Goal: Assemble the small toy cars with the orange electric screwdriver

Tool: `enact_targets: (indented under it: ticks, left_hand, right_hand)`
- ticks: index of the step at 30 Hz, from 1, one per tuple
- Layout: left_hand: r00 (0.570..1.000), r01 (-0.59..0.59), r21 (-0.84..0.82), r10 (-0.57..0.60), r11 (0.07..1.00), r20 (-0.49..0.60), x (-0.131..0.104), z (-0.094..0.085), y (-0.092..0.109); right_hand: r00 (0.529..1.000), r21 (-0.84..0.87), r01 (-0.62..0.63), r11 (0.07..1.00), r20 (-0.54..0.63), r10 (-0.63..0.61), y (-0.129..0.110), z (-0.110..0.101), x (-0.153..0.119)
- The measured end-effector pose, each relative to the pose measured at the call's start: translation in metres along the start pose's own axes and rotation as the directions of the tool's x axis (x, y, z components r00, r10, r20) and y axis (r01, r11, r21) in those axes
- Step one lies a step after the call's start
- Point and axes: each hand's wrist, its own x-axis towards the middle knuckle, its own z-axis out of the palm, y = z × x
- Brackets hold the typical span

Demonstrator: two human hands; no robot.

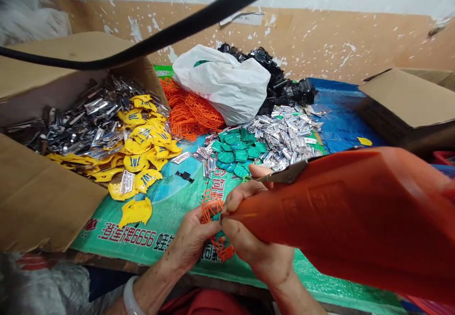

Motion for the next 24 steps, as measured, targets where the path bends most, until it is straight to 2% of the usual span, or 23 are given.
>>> enact_targets:
  ticks: [5, 14, 19, 21, 24]
  left_hand:
    - [0.999, -0.027, -0.011, 0.027, 1.000, 0.017, 0.000, 0.001, 0.000]
    - [0.999, 0.014, -0.024, -0.013, 1.000, 0.047, 0.000, -0.001, -0.003]
    - [0.997, 0.011, -0.008, -0.010, 1.000, 0.077, 0.000, -0.003, 0.001]
    - [0.998, 0.045, 0.021, -0.046, 0.999, 0.039, 0.000, -0.004, 0.002]
    - [0.998, 0.067, 0.048, -0.067, 0.997, -0.001, -0.001, -0.006, 0.001]
  right_hand:
    - [1.000, -0.021, 0.018, 1.000, 0.023, -0.017, 0.003, -0.001, -0.001]
    - [0.994, 0.043, 0.028, 0.999, 0.105, -0.032, 0.012, -0.002, 0.000]
    - [0.989, 0.089, 0.017, 0.996, 0.144, -0.030, -0.001, -0.006, 0.009]
    - [0.997, 0.083, 0.041, 0.996, 0.067, -0.047, -0.009, -0.013, 0.020]
    - [0.978, -0.022, 0.120, 0.993, -0.167, -0.122, -0.012, -0.029, 0.041]
